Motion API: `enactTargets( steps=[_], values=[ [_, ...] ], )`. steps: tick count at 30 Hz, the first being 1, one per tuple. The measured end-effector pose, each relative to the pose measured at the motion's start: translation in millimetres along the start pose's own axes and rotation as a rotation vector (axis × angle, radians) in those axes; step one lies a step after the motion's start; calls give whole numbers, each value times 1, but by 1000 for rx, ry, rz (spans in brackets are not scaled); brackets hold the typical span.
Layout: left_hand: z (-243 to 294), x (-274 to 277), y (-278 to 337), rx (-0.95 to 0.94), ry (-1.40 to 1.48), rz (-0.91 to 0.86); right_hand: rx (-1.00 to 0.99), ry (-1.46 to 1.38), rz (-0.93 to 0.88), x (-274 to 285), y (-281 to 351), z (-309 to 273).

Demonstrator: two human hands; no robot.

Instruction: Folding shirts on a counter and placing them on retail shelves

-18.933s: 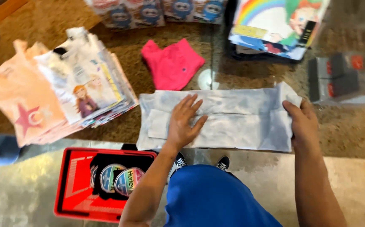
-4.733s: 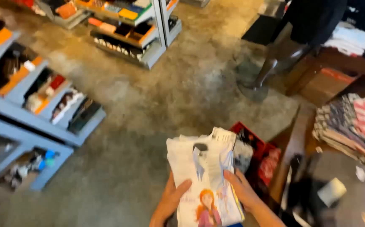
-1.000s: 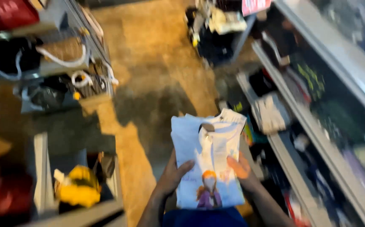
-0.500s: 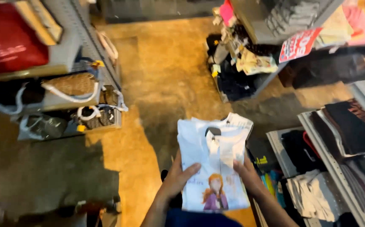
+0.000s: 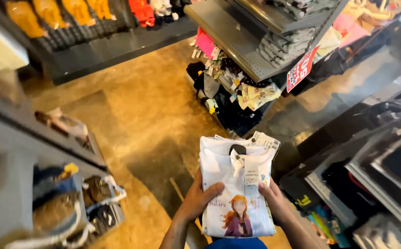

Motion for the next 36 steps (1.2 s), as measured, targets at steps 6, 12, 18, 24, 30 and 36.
enactTargets(
  steps=[6, 12, 18, 24, 30, 36],
  values=[
    [38, 87, -123, -38, -80, 4, 205, -218, -44, -7, -165, -3],
    [120, 156, -213, 137, -37, 85, 139, -319, 29, -73, -237, -111],
    [198, 200, -303, 258, -49, -26, 23, -263, 127, -134, -259, -250],
    [259, 255, -367, 375, -98, -212, 127, -530, 362, -185, -326, -255],
    [339, 296, -415, 647, -160, -268, 20, -560, 618, -252, -367, -283],
    [336, 332, -470, 551, -184, -506, 165, -594, 746, -281, -392, -301]
  ],
)
Point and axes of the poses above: each hand's wrist, its own y-axis away from the middle knuckle, its own x-axis out of the back of the hand, z = x × y, the point moved 1 cm from there along -y, towards the middle knuckle, and after that the axes turned 10 degrees about -z, right-handed, at the moved point
